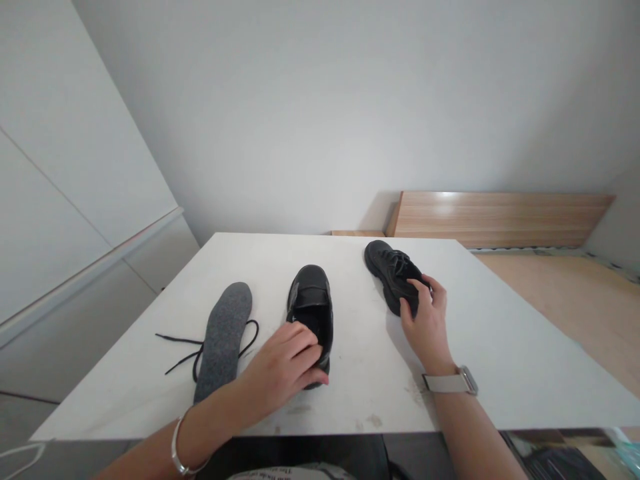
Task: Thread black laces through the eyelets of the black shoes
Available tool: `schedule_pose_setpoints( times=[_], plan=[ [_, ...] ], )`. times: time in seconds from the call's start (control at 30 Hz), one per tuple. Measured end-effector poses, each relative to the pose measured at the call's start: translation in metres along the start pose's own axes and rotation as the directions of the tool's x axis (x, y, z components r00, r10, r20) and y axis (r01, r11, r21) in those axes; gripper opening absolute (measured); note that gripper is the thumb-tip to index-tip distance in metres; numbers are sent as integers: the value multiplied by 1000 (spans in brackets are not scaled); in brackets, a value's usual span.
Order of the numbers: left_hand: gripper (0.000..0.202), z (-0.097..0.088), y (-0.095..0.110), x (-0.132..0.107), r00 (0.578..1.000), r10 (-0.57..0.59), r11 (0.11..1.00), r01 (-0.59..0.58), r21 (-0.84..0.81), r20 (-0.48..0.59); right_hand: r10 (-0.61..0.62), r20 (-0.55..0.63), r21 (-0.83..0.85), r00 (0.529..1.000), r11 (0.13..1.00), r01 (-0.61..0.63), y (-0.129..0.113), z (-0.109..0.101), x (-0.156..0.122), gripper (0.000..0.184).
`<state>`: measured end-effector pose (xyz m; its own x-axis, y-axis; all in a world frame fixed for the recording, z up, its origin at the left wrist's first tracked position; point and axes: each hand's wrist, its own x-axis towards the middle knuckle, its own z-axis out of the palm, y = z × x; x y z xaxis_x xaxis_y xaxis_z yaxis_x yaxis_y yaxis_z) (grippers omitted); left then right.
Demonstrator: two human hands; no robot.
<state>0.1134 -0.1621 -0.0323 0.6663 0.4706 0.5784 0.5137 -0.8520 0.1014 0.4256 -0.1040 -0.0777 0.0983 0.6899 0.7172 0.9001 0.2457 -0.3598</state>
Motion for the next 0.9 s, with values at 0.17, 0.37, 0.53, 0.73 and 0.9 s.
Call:
schedule_pose_setpoints(
  times=[0.17,0.37,0.53,0.73,0.9],
  plan=[
    [37,-36,-48,-22,934,-343,923,355,147,-105,13,10,15,1000,1000,-13,-1,0,0,37],
    [62,-34,-116,-61,663,-749,544,601,586,15,17,10,30,1000,999,-17,0,1,-1,37],
    [73,-20,-130,-74,604,-786,572,632,522,131,8,15,25,1000,1000,-8,0,0,0,37],
    [83,-24,-132,-67,549,-832,509,698,504,80,24,47,-34,999,999,-23,-2,0,0,40],
    [54,-52,-124,-54,519,-849,512,854,89,-98,123,-2,-114,992,986,-123,-22,-7,1,53]
  ],
)
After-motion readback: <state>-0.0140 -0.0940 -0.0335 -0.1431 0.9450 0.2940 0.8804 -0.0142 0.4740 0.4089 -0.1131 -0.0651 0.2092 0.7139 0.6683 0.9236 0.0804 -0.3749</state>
